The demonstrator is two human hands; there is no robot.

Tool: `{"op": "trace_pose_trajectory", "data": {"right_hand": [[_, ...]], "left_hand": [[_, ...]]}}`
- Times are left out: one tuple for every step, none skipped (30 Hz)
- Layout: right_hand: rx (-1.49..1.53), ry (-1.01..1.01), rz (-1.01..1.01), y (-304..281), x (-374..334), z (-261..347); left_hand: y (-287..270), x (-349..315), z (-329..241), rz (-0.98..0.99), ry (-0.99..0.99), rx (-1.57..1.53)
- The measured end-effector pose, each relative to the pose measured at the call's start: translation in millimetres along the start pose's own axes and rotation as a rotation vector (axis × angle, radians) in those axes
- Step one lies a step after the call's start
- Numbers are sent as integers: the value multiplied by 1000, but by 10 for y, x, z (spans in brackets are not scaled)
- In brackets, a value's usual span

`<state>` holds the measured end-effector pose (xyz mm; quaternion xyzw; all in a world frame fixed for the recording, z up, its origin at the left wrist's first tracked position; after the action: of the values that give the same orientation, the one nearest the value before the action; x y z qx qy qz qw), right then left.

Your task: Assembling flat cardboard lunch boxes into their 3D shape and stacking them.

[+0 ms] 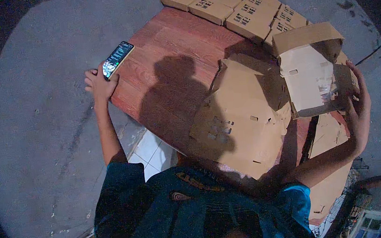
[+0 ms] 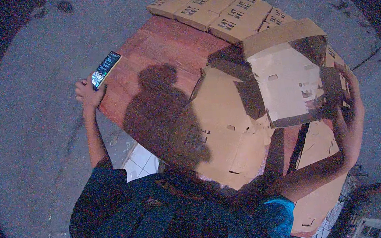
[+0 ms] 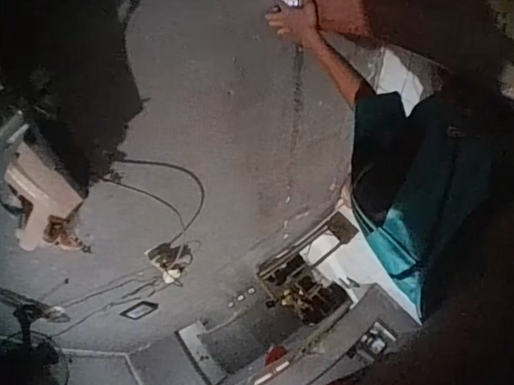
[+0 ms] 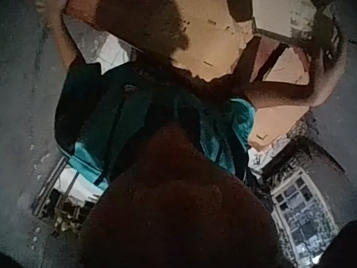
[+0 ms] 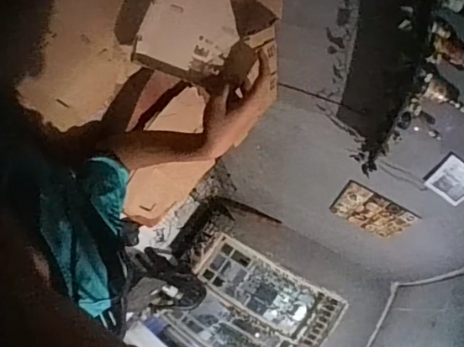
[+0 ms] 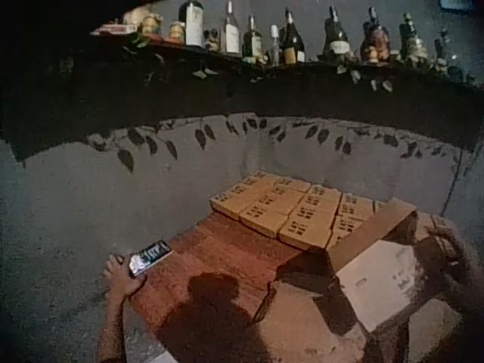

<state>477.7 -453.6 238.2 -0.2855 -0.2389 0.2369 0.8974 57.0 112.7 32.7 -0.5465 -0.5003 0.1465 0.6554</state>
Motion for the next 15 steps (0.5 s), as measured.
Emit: {"op": "trace_pose_trajectory", "data": {"right_hand": [[71,69,25,11,9,-70],[-2,26,6,5,-1,-30],[33,57,22,13,1,-61],[51,73,30,17,4,-76],[68,88,39,22,6,-90],[24,71,17,8,12,-71],[3,61,7,1,11,-58],[-18,52,-2,-2,16,-45],[-15,91,10,8,23,-78],[59,123,63,51,29,-103],[-11,130,20,22,32,-104],[-37,79,10,24,28,-48],[-50,54,4,23,20,-15],[-63,28,-2,22,14,17],[-26,38,1,21,8,12]], "left_hand": [[25,-37,1,21,-9,-7],[-57,-74,-46,-62,31,0],[-148,-121,-94,-153,73,1],[-148,-166,-99,-146,71,7],[-192,-229,-100,-186,70,-12],[-255,-290,-114,-245,81,-30],[-252,-331,-101,-227,65,-30],[-265,-370,-101,-223,63,-23],[-292,-399,-108,-236,63,-10],[-288,-412,-109,-220,59,-15],[-303,-420,-116,-223,58,-6],[-326,-422,-137,-243,71,2],[-322,-413,-132,-228,60,3],[-318,-402,-132,-226,54,-2],[-334,-394,-143,-238,61,-14]]}}
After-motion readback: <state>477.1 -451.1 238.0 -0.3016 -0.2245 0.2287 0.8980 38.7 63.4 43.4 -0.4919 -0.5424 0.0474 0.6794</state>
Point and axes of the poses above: each hand's wrist, its own x-axis towards the middle knuckle, its own y-axis out of the palm, z = x × y, the point moved 10 cm from there along x, towards the middle knuckle, and after that the axes turned 13 degrees about y, right-handed, at the moved point
